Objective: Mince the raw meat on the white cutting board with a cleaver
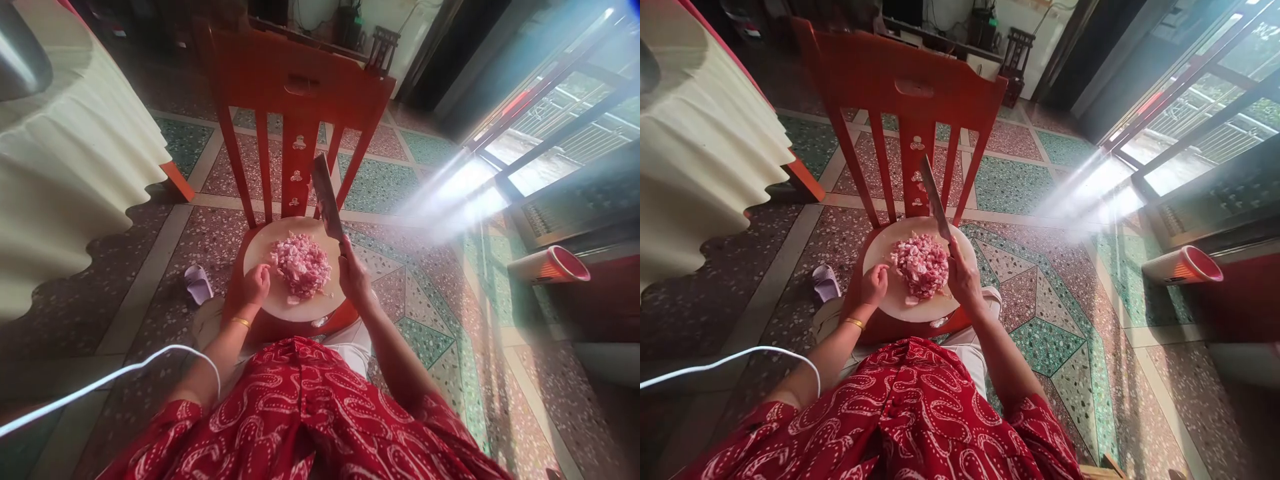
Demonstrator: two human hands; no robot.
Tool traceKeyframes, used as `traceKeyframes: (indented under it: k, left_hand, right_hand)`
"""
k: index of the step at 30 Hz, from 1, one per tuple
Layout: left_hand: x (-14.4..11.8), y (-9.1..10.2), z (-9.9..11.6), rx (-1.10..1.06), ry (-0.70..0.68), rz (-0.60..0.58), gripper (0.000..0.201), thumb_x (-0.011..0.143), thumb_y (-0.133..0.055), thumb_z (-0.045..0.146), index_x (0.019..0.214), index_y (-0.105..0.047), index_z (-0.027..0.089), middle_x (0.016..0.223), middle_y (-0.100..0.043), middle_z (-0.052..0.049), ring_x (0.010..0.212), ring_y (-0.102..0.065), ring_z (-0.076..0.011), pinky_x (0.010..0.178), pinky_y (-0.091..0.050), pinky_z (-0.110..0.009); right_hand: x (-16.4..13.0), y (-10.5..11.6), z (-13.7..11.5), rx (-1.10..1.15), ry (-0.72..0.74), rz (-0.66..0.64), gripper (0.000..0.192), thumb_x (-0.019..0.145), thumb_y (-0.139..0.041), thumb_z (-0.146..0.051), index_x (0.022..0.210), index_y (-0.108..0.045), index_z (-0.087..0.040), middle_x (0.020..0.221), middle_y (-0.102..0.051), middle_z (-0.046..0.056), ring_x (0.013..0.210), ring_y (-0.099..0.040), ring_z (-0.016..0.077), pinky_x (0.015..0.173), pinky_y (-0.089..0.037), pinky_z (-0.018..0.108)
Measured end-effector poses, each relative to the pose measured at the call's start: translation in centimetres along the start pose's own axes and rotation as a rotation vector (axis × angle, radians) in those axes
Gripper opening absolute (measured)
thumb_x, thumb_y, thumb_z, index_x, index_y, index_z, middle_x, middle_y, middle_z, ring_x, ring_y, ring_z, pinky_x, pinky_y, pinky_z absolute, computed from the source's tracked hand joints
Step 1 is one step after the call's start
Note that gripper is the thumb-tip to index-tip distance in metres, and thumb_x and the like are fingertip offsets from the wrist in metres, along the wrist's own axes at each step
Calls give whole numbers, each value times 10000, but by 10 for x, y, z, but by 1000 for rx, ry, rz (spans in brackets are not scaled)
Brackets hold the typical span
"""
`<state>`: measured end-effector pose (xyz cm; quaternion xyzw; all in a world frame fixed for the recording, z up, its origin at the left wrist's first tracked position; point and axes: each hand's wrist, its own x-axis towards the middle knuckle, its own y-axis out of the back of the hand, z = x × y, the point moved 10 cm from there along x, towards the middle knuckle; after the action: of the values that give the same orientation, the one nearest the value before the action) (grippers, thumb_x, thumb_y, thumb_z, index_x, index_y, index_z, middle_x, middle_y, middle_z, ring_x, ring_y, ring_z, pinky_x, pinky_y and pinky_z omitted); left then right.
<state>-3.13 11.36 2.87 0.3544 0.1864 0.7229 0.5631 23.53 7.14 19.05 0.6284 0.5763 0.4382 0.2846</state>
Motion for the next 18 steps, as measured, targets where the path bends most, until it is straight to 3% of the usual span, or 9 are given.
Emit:
traceKeyframes:
  k: [3,5,8,10,12,14,18]
  left_hand:
    - [0,0,0,8,7,-2,283,864,-363,269,897,-630,180,869,-692,-99,833,-648,-212,775,-488,-321]
    - [-1,0,-1,12,16,-6,278,857,-370,262,897,-633,179,867,-692,-101,831,-648,-217,767,-487,-326]
    - [-1,-3,0,10,7,-39,290,863,-367,262,919,-637,173,888,-697,-105,839,-649,-225,776,-486,-338]
    - [-1,-4,1,14,-11,-42,298,871,-361,260,932,-637,167,910,-700,-111,850,-651,-223,794,-485,-340]
    - [-1,-3,0,28,-22,-23,301,879,-355,256,934,-636,161,919,-703,-114,852,-653,-216,808,-483,-335]
    - [-1,-3,0,42,-30,-17,302,885,-354,261,926,-636,162,915,-703,-115,852,-653,-213,811,-484,-332]
    - [-2,0,3,50,-36,-7,296,874,-360,258,908,-638,162,878,-698,-114,844,-651,-221,791,-491,-340]
  right_hand:
    - [-7,-58,15,-102,-101,-293,539,970,-324,-226,1502,-280,-155,1126,-695,139,925,-694,202,809,-530,289]
    - [-15,-77,22,-153,-138,-445,534,959,-379,-232,1488,-323,-194,948,-743,107,781,-713,213,705,-537,282]
    - [-9,-50,15,-137,-127,-369,525,981,-347,-269,1502,-287,-242,949,-746,84,769,-709,214,670,-520,268]
    - [2,-23,0,-77,-69,-243,526,995,-302,-280,1516,-233,-258,1036,-730,72,839,-699,203,720,-517,265]
    - [12,-11,-13,-16,-7,-125,534,998,-262,-264,1526,-195,-229,1112,-703,84,930,-677,194,800,-510,273]
    - [16,-27,-15,-17,-5,-132,541,994,-245,-246,1528,-185,-180,1140,-686,113,958,-667,198,824,-510,287]
    - [0,-85,8,-161,-104,-478,541,976,-339,-251,1510,-261,-217,1062,-711,121,793,-699,212,665,-514,275]
